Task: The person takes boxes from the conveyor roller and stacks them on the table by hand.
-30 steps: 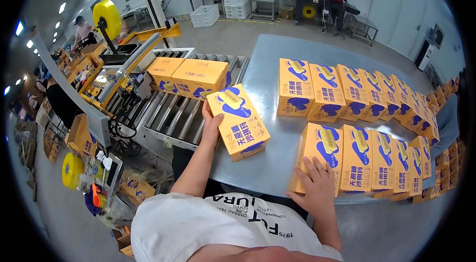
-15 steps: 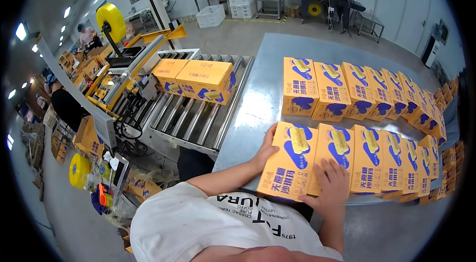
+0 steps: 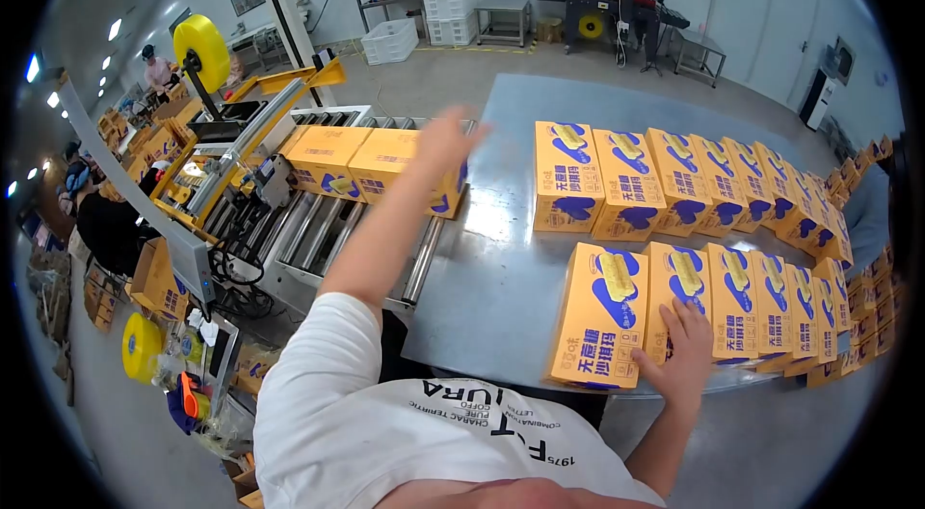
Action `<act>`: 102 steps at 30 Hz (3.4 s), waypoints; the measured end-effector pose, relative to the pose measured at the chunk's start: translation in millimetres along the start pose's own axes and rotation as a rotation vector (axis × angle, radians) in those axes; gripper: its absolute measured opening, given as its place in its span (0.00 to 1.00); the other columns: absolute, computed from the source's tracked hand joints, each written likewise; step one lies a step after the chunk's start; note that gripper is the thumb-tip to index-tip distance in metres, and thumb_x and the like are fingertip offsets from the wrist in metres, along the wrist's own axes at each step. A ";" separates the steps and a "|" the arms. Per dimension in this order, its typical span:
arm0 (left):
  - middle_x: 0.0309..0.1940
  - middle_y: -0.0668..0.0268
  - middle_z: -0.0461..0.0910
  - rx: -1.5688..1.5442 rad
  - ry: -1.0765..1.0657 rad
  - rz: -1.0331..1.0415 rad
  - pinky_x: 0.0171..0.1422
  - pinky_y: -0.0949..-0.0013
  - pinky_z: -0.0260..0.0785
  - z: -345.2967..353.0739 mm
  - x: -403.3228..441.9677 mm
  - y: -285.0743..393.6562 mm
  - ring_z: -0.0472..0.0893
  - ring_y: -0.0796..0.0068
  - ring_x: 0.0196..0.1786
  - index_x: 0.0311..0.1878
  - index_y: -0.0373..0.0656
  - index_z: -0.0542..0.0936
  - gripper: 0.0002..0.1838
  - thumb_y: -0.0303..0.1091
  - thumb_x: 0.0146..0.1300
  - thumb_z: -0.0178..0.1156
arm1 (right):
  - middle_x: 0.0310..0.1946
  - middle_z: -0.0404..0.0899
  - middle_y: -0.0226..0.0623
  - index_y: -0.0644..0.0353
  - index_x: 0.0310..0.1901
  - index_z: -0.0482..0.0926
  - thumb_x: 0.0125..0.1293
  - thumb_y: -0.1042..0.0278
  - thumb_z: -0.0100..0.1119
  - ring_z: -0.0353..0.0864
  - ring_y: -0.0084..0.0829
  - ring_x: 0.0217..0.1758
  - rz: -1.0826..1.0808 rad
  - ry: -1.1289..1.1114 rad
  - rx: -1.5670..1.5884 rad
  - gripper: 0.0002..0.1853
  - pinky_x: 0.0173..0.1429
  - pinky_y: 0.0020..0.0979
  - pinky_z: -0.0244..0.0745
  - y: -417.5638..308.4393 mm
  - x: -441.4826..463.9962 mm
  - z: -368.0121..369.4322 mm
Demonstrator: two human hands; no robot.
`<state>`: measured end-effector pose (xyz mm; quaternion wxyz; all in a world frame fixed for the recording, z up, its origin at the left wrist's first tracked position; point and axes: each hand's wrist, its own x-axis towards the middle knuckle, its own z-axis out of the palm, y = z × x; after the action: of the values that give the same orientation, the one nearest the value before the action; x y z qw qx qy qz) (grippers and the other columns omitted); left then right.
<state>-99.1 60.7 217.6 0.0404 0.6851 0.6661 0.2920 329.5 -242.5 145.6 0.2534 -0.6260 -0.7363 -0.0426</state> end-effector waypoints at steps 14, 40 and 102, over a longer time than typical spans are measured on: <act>0.84 0.51 0.52 -1.368 -0.188 -0.015 0.85 0.54 0.49 31.5 -170.4 -97.8 0.61 0.53 0.80 0.62 0.40 0.75 0.25 0.50 0.73 0.58 | 0.70 0.74 0.44 0.57 0.63 0.79 0.47 0.52 0.76 0.66 0.54 0.76 -0.009 -0.001 -0.025 0.39 0.79 0.55 0.58 -2.8 0.7 1.6; 0.82 0.45 0.51 -0.537 0.187 0.360 0.84 0.48 0.49 -11.0 -70.3 -193.4 0.53 0.45 0.84 0.61 0.42 0.80 0.32 0.60 0.67 0.61 | 0.65 0.77 0.57 0.62 0.64 0.80 0.61 0.48 0.72 0.73 0.60 0.70 -0.141 -0.070 -0.076 0.35 0.74 0.55 0.67 4.5 6.2 -25.5; 0.76 0.51 0.65 -1.833 -0.522 -0.219 0.69 0.54 0.75 37.0 -189.1 -146.8 0.77 0.53 0.69 0.85 0.51 0.49 0.49 0.37 0.62 0.60 | 0.67 0.75 0.50 0.60 0.65 0.78 0.70 0.44 0.63 0.71 0.52 0.72 0.511 0.038 -0.289 0.31 0.72 0.55 0.66 49.8 1.1 -12.9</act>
<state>-201.9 -88.0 56.3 0.7349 0.3646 0.2088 0.5323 380.5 -235.8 144.6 0.1779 -0.8199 -0.5361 -0.0933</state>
